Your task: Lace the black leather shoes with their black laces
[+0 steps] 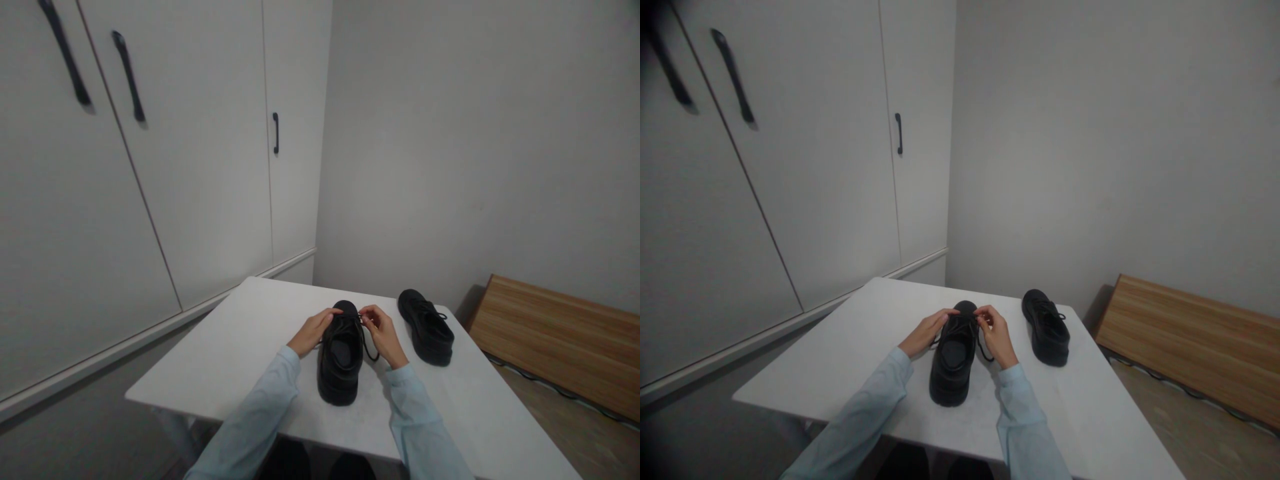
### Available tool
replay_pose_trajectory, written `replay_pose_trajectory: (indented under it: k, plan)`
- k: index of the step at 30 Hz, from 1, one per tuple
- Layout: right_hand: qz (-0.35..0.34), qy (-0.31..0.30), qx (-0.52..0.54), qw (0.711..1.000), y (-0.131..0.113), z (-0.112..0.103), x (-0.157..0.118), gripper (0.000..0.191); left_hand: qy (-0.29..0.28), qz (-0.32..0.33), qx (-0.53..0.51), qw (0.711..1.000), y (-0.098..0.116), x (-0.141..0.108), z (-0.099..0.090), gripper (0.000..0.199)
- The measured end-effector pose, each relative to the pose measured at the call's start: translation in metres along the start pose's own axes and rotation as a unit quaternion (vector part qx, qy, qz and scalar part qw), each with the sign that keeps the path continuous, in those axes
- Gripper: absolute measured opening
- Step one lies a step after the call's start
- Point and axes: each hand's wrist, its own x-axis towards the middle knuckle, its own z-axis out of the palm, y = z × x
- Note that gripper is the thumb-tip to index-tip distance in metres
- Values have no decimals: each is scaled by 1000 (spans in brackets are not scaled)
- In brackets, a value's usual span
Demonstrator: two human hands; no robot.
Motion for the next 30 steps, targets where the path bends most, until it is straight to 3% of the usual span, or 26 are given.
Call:
replay_pose_trajectory:
  k: [14, 30]
  plan:
    - [-63, -36, -153, 986, -1, -9, -1, 15, -4, 4, 4, 1000, -2, 1, -1, 47]
    - [-37, 6, -132, 991, 6, -11, 0, 7, -1, 7, -2, 1000, -7, 1, -2, 47]
